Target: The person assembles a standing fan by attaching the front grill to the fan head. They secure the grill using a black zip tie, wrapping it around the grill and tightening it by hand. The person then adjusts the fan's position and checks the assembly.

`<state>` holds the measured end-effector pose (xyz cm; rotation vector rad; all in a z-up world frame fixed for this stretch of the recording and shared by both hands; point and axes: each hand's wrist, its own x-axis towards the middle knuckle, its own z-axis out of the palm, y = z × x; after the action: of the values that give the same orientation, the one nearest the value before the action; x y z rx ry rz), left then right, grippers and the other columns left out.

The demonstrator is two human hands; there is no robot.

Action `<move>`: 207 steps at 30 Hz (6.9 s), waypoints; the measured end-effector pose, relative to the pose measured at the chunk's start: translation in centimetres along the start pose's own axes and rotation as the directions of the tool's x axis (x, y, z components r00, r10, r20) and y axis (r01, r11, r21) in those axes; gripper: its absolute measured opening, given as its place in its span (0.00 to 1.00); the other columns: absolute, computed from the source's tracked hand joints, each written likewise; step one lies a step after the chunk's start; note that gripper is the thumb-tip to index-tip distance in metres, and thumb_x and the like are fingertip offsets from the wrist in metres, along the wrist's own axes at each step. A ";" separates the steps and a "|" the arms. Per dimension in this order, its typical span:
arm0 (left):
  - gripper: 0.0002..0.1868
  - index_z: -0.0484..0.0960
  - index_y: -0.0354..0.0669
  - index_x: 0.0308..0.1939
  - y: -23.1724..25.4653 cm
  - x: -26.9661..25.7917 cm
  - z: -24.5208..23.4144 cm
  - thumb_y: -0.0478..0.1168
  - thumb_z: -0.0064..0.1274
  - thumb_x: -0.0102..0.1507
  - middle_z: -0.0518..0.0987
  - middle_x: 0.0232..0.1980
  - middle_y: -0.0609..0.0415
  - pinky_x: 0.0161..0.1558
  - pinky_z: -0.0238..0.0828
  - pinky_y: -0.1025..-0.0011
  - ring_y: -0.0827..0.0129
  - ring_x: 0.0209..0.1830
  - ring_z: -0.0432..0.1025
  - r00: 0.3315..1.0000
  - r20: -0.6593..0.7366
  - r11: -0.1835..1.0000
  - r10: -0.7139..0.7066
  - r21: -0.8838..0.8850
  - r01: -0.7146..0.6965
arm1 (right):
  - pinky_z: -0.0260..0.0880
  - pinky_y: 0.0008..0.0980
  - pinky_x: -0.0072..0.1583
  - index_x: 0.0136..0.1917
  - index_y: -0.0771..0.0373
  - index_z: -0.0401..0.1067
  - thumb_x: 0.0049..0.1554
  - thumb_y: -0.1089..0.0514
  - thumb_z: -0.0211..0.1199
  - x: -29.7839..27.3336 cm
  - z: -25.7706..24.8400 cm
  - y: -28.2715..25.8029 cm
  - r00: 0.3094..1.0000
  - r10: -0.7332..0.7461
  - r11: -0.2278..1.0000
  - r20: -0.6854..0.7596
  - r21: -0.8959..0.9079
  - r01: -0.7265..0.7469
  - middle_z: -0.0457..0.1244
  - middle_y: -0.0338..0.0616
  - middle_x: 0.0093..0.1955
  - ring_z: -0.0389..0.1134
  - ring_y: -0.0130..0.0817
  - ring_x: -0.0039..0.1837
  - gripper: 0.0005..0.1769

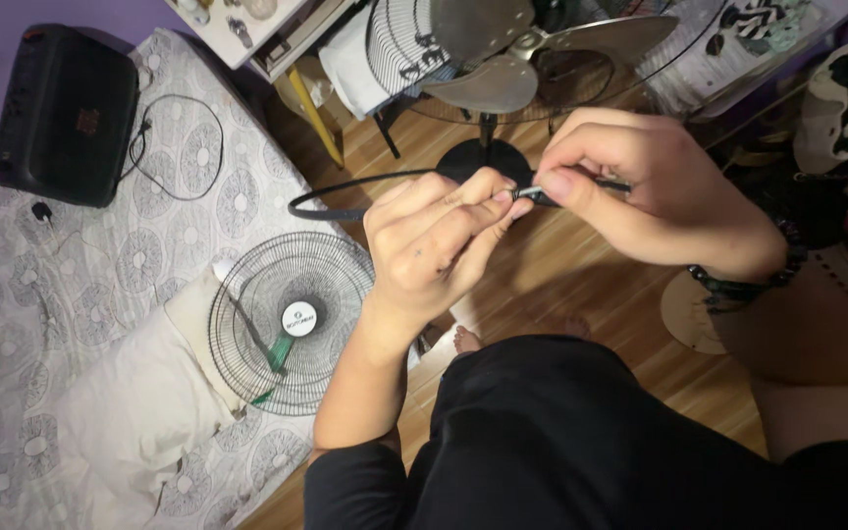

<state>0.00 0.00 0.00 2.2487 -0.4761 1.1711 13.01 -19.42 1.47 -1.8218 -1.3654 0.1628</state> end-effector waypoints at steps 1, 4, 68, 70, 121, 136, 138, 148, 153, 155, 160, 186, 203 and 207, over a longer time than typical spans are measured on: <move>0.12 0.83 0.38 0.40 -0.1 -0.3 -0.3 0.34 0.73 0.60 0.84 0.44 0.55 0.34 0.68 0.71 0.69 0.30 0.71 1.000 0.002 1.000 -0.012 0.001 0.012 | 0.63 0.27 0.45 0.52 0.66 0.73 0.62 0.62 0.64 0.3 0.3 0.0 1.000 -0.020 1.000 -0.003 0.001 0.020 0.64 0.40 0.43 0.63 0.26 0.42 0.06; 0.12 0.83 0.38 0.39 -0.6 -1.0 -1.2 0.33 0.73 0.60 0.84 0.43 0.55 0.33 0.67 0.71 0.69 0.30 0.71 0.999 -0.007 0.999 -0.042 0.009 0.042 | 0.63 0.27 0.46 0.50 0.65 0.72 0.63 0.63 0.66 1.0 1.4 -0.2 0.997 -0.074 0.997 -0.008 0.027 0.074 0.65 0.39 0.45 0.62 0.26 0.42 0.05; 0.10 0.84 0.39 0.38 1.1 3.3 18.9 0.35 0.71 0.59 0.85 0.44 0.54 0.33 0.68 0.69 0.67 0.31 0.71 0.957 -0.130 0.945 -0.258 0.172 0.278 | 0.68 0.21 0.52 0.56 0.70 0.72 0.65 0.67 0.63 -2.6 -10.1 18.3 0.981 -0.095 0.912 0.171 0.409 0.017 0.66 0.43 0.51 0.67 0.24 0.50 0.06; 0.10 0.83 0.39 0.38 1.3 2.7 17.8 0.35 0.71 0.59 0.85 0.44 0.54 0.32 0.68 0.69 0.68 0.30 0.71 0.944 -0.183 0.919 -0.274 0.238 0.313 | 0.64 0.21 0.47 0.55 0.71 0.74 0.65 0.67 0.62 -1.1 -9.0 18.3 0.971 -0.105 0.935 0.214 0.353 0.023 0.68 0.44 0.51 0.66 0.25 0.45 0.05; 0.09 0.85 0.33 0.36 -14.1 -11.3 -16.2 0.28 0.71 0.57 0.85 0.38 0.50 0.35 0.73 0.72 0.68 0.31 0.75 0.730 -0.583 0.669 -0.358 0.385 0.635 | 0.63 0.21 0.45 0.54 0.67 0.73 0.61 0.68 0.69 30.0 26.0 2.6 0.818 -0.419 0.763 0.393 0.642 0.082 0.71 0.42 0.51 0.63 0.20 0.44 0.09; 0.08 0.86 0.35 0.35 -20.9 -8.4 -19.2 0.29 0.71 0.57 0.85 0.36 0.53 0.31 0.67 0.72 0.70 0.26 0.69 0.753 -0.546 0.589 -0.367 0.490 0.642 | 0.76 0.31 0.63 0.51 0.66 0.60 0.61 0.75 0.65 39.7 28.4 5.7 0.728 -0.553 0.585 0.406 0.811 -0.008 0.69 0.50 0.56 0.71 0.31 0.60 0.15; 0.08 0.86 0.35 0.35 -21.3 -8.0 -19.5 0.30 0.71 0.57 0.85 0.37 0.52 0.31 0.68 0.72 0.70 0.26 0.70 0.762 -0.539 0.592 -0.360 0.499 0.633 | 0.76 0.32 0.64 0.56 0.67 0.61 0.60 0.75 0.65 40.4 28.5 6.0 0.725 -0.538 0.556 0.430 0.827 -0.077 0.69 0.51 0.56 0.71 0.32 0.62 0.17; 0.08 0.86 0.34 0.36 -23.0 -7.3 -19.2 0.30 0.72 0.57 0.85 0.36 0.53 0.33 0.70 0.72 0.70 0.27 0.71 0.774 -0.519 0.600 -0.363 0.505 0.620 | 0.70 0.30 0.52 0.59 0.65 0.75 0.64 0.63 0.63 41.4 27.6 5.4 0.765 -0.353 0.860 0.538 0.508 0.040 0.71 0.48 0.48 0.70 0.32 0.49 0.10; 0.09 0.86 0.34 0.35 -24.2 -6.5 -19.1 0.31 0.72 0.56 0.85 0.38 0.51 0.32 0.71 0.74 0.71 0.27 0.72 0.783 -0.516 0.620 -0.346 0.500 0.604 | 0.70 0.30 0.49 0.51 0.68 0.75 0.63 0.62 0.66 41.6 26.8 5.2 0.778 -0.509 0.821 0.368 0.478 0.311 0.70 0.45 0.46 0.71 0.31 0.47 0.06; 0.08 0.87 0.35 0.36 -24.8 -6.3 -19.2 0.31 0.71 0.56 0.86 0.38 0.51 0.32 0.70 0.73 0.71 0.28 0.72 0.793 -0.501 0.636 -0.346 0.496 0.591 | 0.72 0.28 0.51 0.52 0.68 0.74 0.63 0.62 0.66 41.5 26.5 5.5 0.789 -0.508 0.795 0.346 0.539 0.276 0.70 0.44 0.47 0.72 0.33 0.48 0.07; 0.07 0.87 0.35 0.37 -25.9 -5.2 -19.6 0.31 0.71 0.58 0.86 0.39 0.53 0.34 0.72 0.74 0.71 0.29 0.73 0.791 -0.490 0.642 -0.365 0.484 0.596 | 0.73 0.29 0.53 0.53 0.68 0.75 0.63 0.66 0.68 41.8 26.2 6.4 0.799 -0.579 0.755 0.164 0.478 0.449 0.71 0.47 0.51 0.74 0.34 0.52 0.06; 0.07 0.87 0.37 0.35 -27.4 -2.4 -20.6 0.33 0.71 0.58 0.86 0.40 0.56 0.29 0.64 0.71 0.71 0.27 0.69 0.894 -0.372 0.656 -0.251 0.614 0.439 | 0.71 0.25 0.59 0.57 0.70 0.76 0.67 0.65 0.63 44.6 24.8 7.5 0.814 -0.413 0.744 0.409 0.667 0.042 0.71 0.45 0.53 0.71 0.28 0.55 0.07; 0.06 0.88 0.36 0.36 -31.0 -6.8 -20.1 0.32 0.70 0.59 0.82 0.33 0.51 0.33 0.70 0.69 0.65 0.30 0.73 0.733 -0.621 0.471 -0.277 0.577 0.667 | 0.68 0.23 0.48 0.59 0.68 0.70 0.64 0.72 0.59 44.8 34.0 16.2 0.979 -0.060 0.489 -0.196 0.849 0.200 0.71 0.43 0.52 0.72 0.29 0.53 0.10; 0.07 0.89 0.35 0.40 -31.7 -11.8 -21.7 0.32 0.71 0.61 0.85 0.34 0.52 0.32 0.68 0.70 0.68 0.28 0.73 0.627 -0.694 0.383 -0.352 0.505 0.774 | 0.70 0.28 0.52 0.56 0.67 0.72 0.65 0.69 0.64 44.7 39.4 28.0 0.933 0.279 0.612 -0.229 0.791 0.011 0.70 0.39 0.50 0.70 0.28 0.52 0.06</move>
<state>-3.19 38.93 -9.49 2.2371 1.2437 1.6048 29.97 37.57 -26.80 -1.1107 -0.7097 0.4420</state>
